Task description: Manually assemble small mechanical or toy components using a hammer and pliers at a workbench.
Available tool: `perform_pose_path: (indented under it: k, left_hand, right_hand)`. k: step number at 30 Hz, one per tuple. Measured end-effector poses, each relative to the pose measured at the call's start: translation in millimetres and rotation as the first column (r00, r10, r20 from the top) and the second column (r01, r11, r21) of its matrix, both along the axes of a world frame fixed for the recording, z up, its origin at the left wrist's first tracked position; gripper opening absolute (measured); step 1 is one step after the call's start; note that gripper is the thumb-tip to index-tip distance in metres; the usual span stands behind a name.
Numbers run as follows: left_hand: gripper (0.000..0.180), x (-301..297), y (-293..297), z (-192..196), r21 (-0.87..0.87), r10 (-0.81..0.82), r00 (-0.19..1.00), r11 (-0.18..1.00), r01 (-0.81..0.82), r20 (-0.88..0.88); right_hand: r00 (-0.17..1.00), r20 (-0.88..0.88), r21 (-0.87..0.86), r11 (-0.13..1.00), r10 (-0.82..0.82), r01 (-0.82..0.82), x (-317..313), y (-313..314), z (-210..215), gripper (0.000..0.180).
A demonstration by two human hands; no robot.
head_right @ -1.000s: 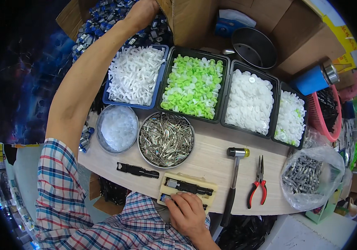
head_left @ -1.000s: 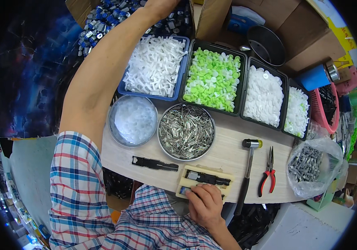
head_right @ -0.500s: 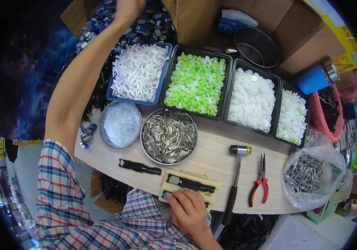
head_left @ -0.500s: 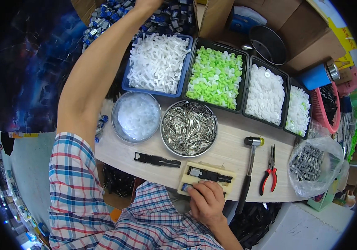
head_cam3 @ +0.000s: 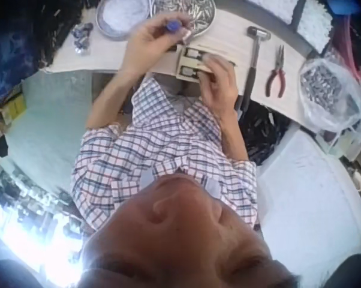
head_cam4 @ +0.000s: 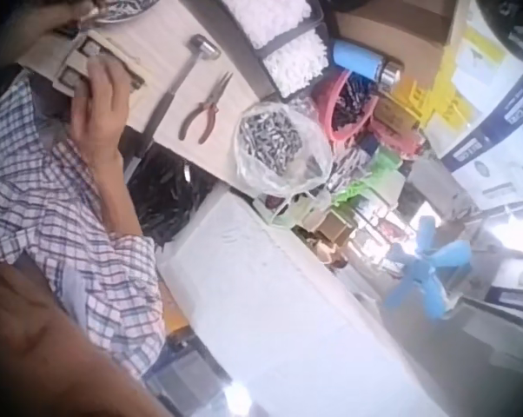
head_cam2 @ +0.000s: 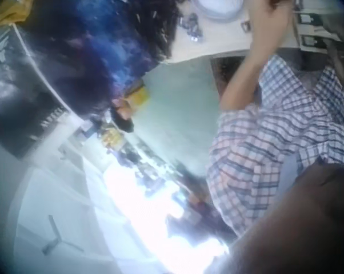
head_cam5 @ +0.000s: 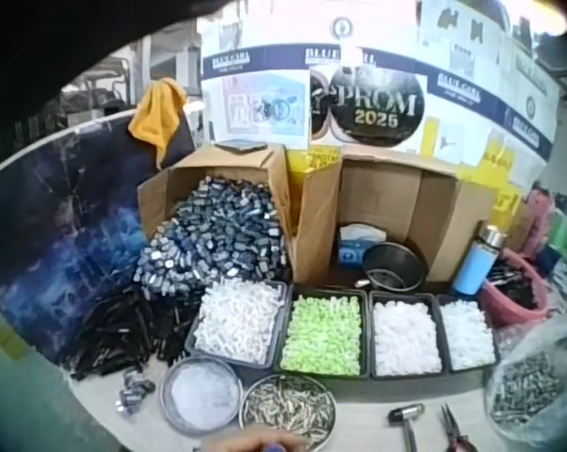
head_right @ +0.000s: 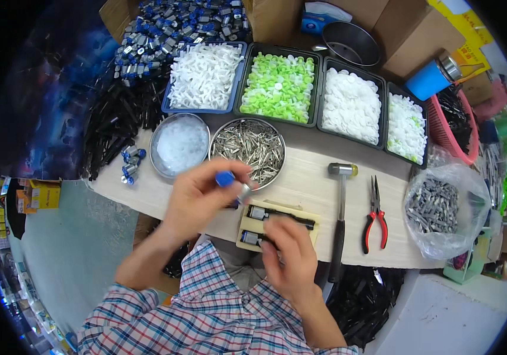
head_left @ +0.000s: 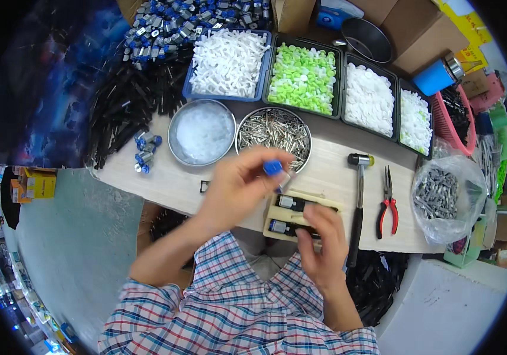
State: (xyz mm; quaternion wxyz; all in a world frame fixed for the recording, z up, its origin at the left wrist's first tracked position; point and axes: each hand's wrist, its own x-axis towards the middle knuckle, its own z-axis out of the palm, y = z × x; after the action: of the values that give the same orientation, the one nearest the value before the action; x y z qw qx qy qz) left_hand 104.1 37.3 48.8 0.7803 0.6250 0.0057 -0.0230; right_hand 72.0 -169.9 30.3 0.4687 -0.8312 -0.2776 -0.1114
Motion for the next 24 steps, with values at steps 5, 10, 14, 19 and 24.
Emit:
perform_pose_path:
  k: [5, 10, 14, 19, 24]
  left_hand:
    - [0.030, -36, -31, -15, 0.056, 0.145, 0.989, 0.988, -0.144, -0.004]
    - [0.025, -44, -37, -24, 0.189, 0.286, 0.947, 0.932, -0.310, 0.143]
    - [0.024, -47, -35, -26, 0.216, 0.293, 0.947, 0.924, -0.317, 0.136]
    - [0.026, -49, -32, -15, 0.249, 0.321, 0.938, 0.905, -0.344, 0.129]
    - [0.026, -65, 25, -26, 0.574, 0.556, 0.814, 0.616, -0.539, 0.168]
  right_hand:
    - [0.995, -0.067, 0.086, 0.994, 0.068, -0.062, 21, 20, 0, 0.035]
    - [0.980, -0.164, 0.046, 0.994, 0.110, -0.104, 20, 24, 5, 0.033]
    - [0.989, -0.108, 0.028, 0.995, 0.099, -0.097, 22, 32, -4, 0.029]
    - [0.986, -0.162, 0.000, 1.000, 0.027, -0.027, 28, 26, 0, 0.026]
    - [0.996, -0.092, -0.155, 0.988, 0.006, -0.020, 55, 8, -13, 0.021]
